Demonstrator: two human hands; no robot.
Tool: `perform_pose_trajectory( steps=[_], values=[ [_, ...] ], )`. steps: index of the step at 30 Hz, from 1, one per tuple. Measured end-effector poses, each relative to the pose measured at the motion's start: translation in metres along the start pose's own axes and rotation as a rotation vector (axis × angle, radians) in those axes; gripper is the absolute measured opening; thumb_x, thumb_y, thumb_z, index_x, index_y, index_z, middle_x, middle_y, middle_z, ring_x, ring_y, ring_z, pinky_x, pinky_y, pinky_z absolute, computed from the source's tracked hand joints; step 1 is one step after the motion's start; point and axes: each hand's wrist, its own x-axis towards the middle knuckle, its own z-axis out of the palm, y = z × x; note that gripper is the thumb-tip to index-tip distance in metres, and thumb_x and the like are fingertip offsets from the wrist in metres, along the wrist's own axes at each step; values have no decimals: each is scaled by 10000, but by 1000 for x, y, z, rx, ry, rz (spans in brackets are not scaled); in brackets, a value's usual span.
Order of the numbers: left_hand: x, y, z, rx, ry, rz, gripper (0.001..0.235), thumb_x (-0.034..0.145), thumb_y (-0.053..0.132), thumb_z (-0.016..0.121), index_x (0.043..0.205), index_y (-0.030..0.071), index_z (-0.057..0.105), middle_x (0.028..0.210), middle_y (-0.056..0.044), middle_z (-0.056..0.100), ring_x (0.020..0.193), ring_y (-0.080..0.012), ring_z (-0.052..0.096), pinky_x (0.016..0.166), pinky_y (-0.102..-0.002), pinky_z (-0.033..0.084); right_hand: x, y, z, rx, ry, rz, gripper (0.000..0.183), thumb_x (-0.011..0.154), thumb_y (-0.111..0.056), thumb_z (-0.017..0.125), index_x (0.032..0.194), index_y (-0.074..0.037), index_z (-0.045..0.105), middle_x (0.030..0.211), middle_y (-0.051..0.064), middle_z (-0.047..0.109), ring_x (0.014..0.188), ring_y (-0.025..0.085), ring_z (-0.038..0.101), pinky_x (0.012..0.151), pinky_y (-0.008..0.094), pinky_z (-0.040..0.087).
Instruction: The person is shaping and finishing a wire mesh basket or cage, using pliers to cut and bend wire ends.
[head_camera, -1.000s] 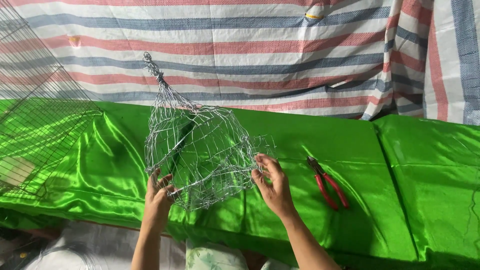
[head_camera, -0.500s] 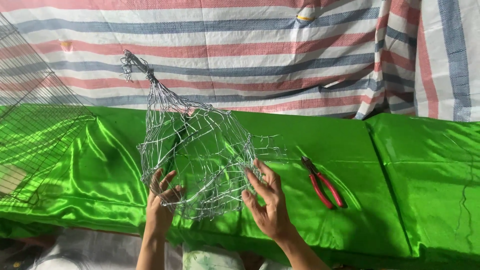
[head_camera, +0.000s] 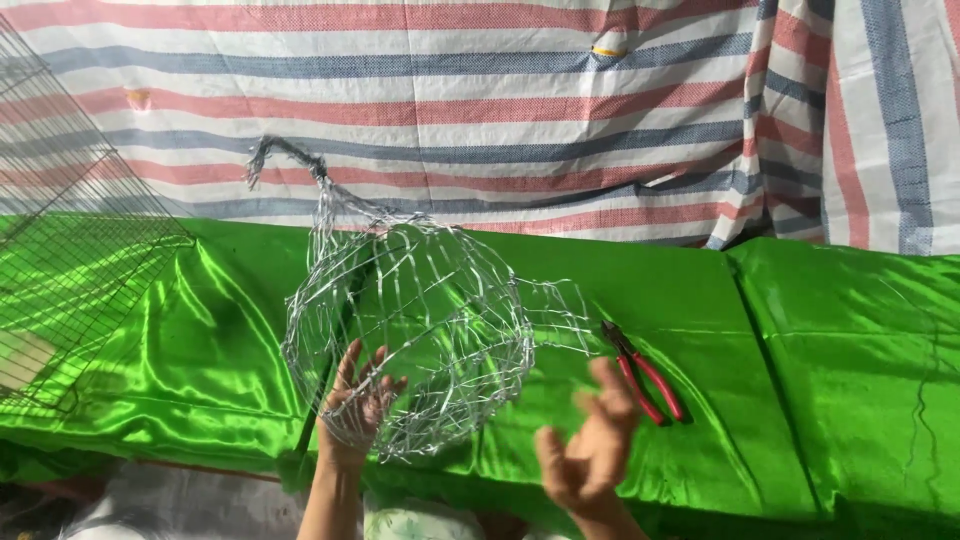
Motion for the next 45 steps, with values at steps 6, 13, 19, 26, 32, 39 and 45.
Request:
perform_pose_trajectory(
  steps=[6,13,19,26,32,39,45],
  values=[
    [-9,-7,0,-111,-235,-26,730,990,60,704,1587,66,284,1511,-327,432,1099,-466,704,1048,-545,508,9,11,-16,115,-138,446,744,994,-422,466,1594,-38,250,1602,230,403,935,180,336,762,380,316],
    [-11,-5,19,-67,-186,-5,749,892,90,829,1527,67,432,1437,-279,560,1005,-357,776,1086,-615,426,-8,-8,-1,95,-448,130,617,1090,-465,406,1500,-5,430,1597,210,427,1512,330,433,1290,471,314],
    [-6,0,11,-140,-430,-32,785,966,97,806,1589,69,329,1557,-307,396,1179,-427,687,1178,-622,336,-6,-16,-2,-107,-542,-13,564,1081,-456,457,1522,-106,432,1568,242,452,1413,350,537,1221,540,383],
    [-8,3,3,-49,-297,2,904,859,215,951,1560,95,392,1507,-274,473,1081,-351,731,1112,-618,369,6,-20,-3,-117,-494,5,496,1069,-362,471,1433,-24,480,1478,237,523,1349,345,562,1146,454,479],
    [-16,5,-9,-25,-299,-43,954,918,70,913,1607,113,255,1556,-286,413,1084,-333,749,1120,-605,361,19,-14,-8,-152,-457,50,338,1009,-165,589,1334,-70,583,1122,146,608,1022,257,623,822,353,636],
    [-18,3,-11,-71,-319,2,819,1009,46,788,1623,98,248,1584,-326,324,1133,-436,737,1145,-635,376,38,-38,-4,-481,-509,-189,546,918,18,763,1423,-78,581,862,18,567,770,182,586,826,369,556],
    [-20,4,-7,-95,-402,-67,738,1018,65,691,1615,107,260,1601,-282,319,1198,-432,667,1181,-628,326,38,-40,-8,-458,-662,-217,605,896,26,738,1461,-72,547,844,26,535,737,206,568,708,380,575]
  ],
)
